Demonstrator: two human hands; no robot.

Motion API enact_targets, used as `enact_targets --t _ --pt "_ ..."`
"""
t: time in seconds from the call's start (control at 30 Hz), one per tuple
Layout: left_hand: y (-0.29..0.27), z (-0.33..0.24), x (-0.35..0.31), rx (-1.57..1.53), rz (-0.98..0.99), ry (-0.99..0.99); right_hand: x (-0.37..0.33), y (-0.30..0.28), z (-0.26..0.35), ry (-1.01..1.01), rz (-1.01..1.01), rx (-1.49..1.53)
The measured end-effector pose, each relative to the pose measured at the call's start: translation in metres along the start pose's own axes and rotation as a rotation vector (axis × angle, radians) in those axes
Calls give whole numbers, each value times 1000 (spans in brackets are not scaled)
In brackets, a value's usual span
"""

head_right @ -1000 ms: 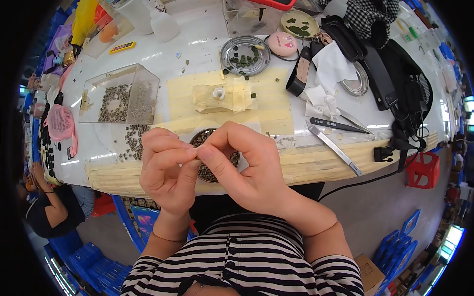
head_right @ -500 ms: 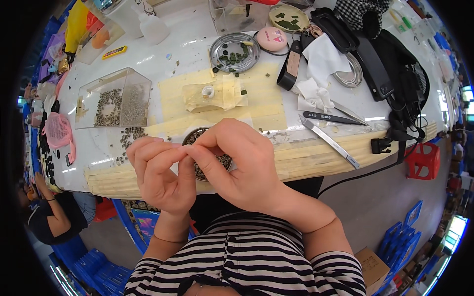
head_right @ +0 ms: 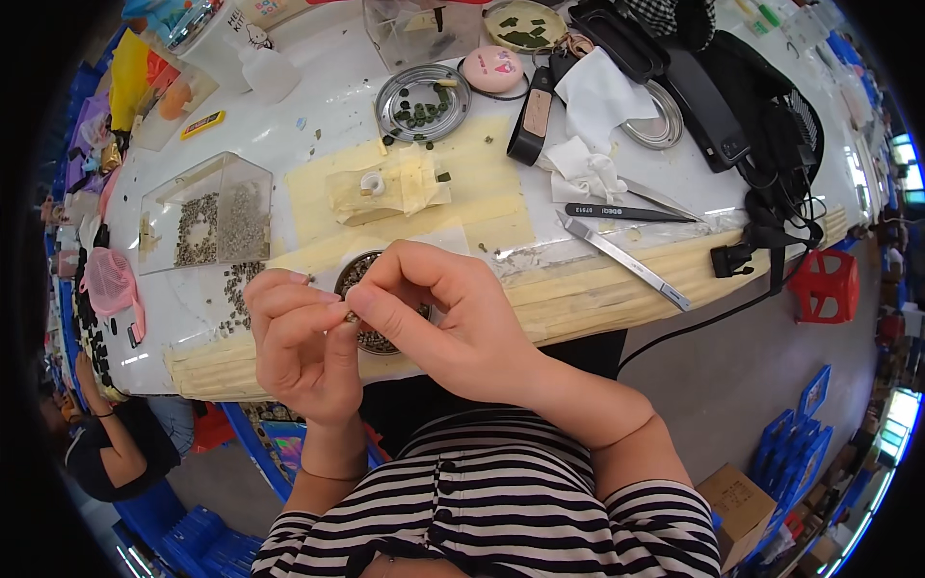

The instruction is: The recorder is picking up and assembling very small metal components into a tray on a factory workbench.

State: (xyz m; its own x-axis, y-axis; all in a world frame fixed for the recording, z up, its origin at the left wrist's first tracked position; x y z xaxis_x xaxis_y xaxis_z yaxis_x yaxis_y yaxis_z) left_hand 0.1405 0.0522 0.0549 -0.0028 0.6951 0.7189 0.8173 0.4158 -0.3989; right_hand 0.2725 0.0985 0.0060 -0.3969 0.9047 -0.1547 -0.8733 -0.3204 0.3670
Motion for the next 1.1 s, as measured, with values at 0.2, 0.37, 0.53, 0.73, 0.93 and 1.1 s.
enact_targets --t 0.2,0.37,0.53,0.73,0.93,1.1 --pt "2 -15 -2 301 -27 87 -19 9 50 -719 -206 -701" --pt "6 -19 -1 372 -9 105 -26 11 54 -822 -270 -808" --pt "2 -5 -1 74 -10 30 -6 -3 20 -233 -30 -306" --pt "2 -11 -1 151 -23 64 -22 7 48 -714 -212 -638" --pt "1 -18 -7 265 -21 104 -36 17 52 -867 -304 -824" --pt "-18 -13 -26 -89 22 -37 -34 21 17 -308 121 -282"
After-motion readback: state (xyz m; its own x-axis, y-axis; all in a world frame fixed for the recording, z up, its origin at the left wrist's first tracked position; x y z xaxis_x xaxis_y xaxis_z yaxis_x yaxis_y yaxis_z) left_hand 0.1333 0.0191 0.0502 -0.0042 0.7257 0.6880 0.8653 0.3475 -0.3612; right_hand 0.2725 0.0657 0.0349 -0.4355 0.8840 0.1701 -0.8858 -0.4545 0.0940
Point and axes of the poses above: each hand's wrist, its own x-axis towards the middle knuckle, its own y-axis out of the palm, z = x × y, the point moved 9 cm from there along x, towards the middle knuckle, and after that the axes turned 6 degrees about y, right-handed, at the moved point
